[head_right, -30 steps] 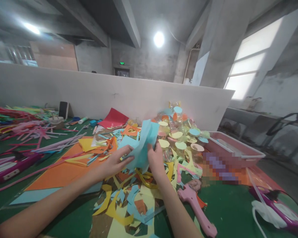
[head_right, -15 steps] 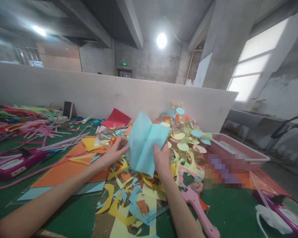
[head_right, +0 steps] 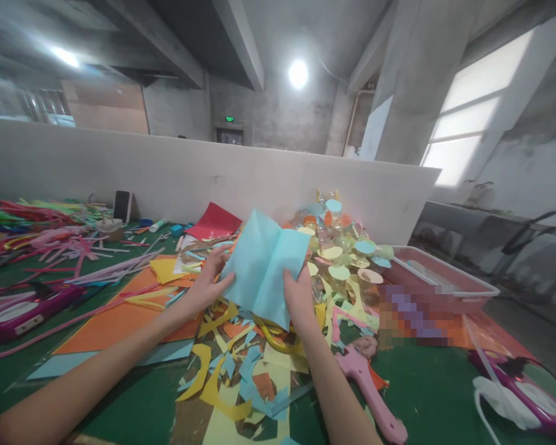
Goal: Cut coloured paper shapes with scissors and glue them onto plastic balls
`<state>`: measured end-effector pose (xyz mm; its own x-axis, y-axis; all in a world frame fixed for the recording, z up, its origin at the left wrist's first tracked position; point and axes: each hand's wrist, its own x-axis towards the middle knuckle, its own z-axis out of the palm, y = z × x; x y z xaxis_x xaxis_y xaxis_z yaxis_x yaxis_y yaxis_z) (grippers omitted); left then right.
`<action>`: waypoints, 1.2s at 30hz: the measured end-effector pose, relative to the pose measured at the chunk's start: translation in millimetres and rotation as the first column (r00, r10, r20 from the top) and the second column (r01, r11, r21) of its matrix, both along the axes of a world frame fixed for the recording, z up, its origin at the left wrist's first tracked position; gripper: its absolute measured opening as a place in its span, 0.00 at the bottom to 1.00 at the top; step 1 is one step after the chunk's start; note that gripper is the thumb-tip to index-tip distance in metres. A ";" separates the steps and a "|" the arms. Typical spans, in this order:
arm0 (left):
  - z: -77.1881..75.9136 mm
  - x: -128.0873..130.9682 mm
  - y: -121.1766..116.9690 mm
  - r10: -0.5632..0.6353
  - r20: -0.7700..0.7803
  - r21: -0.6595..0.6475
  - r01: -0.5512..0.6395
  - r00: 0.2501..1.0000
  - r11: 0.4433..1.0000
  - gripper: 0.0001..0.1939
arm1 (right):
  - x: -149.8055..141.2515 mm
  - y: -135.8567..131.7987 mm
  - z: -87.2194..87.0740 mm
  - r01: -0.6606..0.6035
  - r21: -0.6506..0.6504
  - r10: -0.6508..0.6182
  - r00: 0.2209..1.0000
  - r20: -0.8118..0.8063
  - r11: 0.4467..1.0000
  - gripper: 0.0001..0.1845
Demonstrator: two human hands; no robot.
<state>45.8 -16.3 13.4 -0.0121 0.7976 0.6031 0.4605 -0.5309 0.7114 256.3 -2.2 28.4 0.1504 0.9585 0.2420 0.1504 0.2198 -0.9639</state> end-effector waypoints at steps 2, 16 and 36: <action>2.8 -1.4 -2.2 -0.019 -0.028 -0.046 0.018 0.999 0.999 0.30 | 1.0 -1.2 1.4 -0.014 -0.008 0.014 1.000 0.002 1.000 0.28; 5.9 -7.2 8.0 0.068 0.393 -0.410 0.108 0.917 0.906 0.33 | 3.5 2.9 0.8 -0.105 -0.008 0.104 0.992 -0.071 0.994 0.27; 1.4 -39.1 27.7 0.278 0.282 -0.180 -0.233 0.918 0.956 0.21 | 3.1 -11.7 -0.6 0.023 -0.094 0.068 0.530 0.846 0.995 0.17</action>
<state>6.7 11.4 14.8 -0.3899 0.8189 0.4211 0.3198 -0.3085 0.8959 259.4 -13.9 27.8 -0.1032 0.9810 0.1640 0.9021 0.1618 -0.4001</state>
